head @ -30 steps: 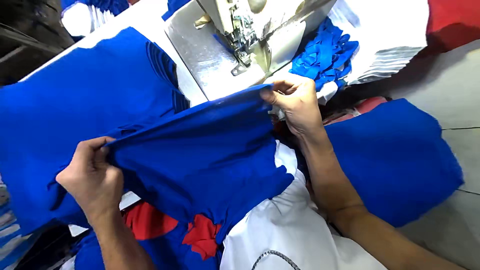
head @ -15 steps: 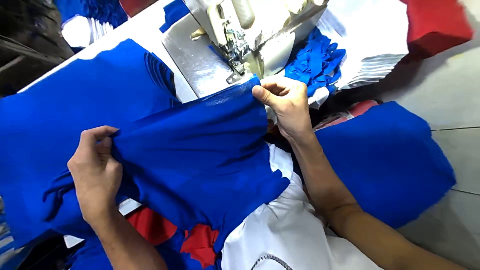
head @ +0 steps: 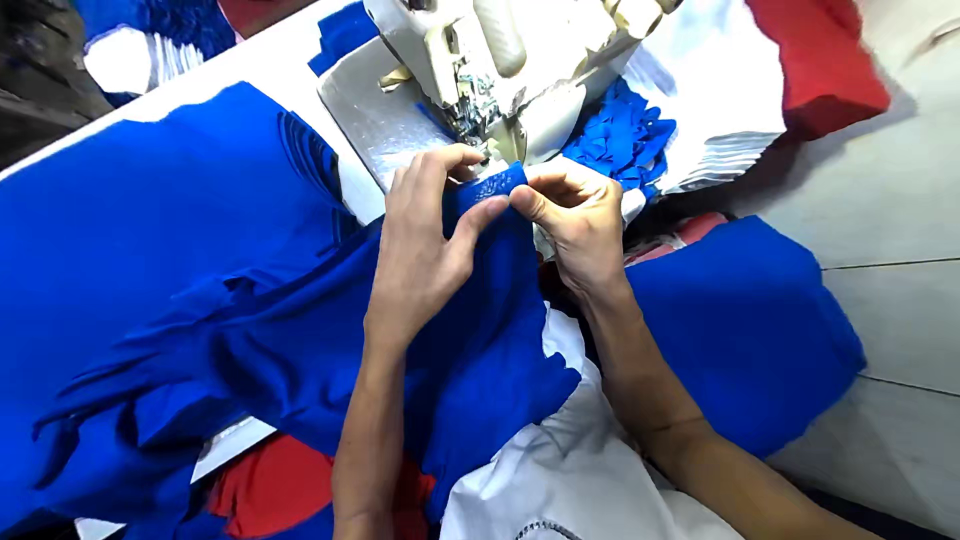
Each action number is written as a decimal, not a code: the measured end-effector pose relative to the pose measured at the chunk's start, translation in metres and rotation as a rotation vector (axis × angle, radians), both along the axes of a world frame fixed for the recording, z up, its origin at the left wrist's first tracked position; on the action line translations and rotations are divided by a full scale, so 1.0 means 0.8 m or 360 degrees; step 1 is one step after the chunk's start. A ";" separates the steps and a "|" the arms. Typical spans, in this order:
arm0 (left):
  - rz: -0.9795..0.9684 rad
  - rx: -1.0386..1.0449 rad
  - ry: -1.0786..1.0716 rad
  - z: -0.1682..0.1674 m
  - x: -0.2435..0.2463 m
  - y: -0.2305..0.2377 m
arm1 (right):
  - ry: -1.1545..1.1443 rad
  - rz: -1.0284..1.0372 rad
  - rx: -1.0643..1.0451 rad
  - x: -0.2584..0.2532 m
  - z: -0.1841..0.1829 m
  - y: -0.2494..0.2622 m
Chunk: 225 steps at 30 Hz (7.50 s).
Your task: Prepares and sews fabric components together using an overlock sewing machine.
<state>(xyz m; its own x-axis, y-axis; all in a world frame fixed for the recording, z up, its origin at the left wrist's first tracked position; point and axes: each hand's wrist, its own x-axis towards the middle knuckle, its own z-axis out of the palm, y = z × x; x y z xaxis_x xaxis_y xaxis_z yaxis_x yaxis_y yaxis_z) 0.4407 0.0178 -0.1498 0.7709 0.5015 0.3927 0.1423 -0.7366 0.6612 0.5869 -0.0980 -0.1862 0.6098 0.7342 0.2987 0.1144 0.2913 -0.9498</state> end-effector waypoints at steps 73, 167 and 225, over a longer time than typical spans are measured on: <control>0.1450 0.0379 0.0138 -0.038 -0.287 0.029 | -0.0132 -0.0114 -0.0510 -0.005 -0.042 -0.048; 0.0990 -0.1307 -0.0905 -0.068 -0.200 -0.035 | 0.0030 -0.0151 -0.0451 -0.002 -0.077 -0.087; 0.1275 -0.0605 -0.0066 -0.088 -0.223 -0.078 | -0.0219 -0.0148 -0.0655 -0.011 -0.094 -0.131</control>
<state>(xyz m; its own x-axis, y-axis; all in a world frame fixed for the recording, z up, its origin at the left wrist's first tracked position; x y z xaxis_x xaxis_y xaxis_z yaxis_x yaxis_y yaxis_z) 0.2625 -0.0449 -0.2203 0.1212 0.9865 0.1098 0.4916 -0.1557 0.8568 0.5783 -0.2027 -0.2617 0.6540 0.7527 0.0760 0.2558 -0.1255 -0.9585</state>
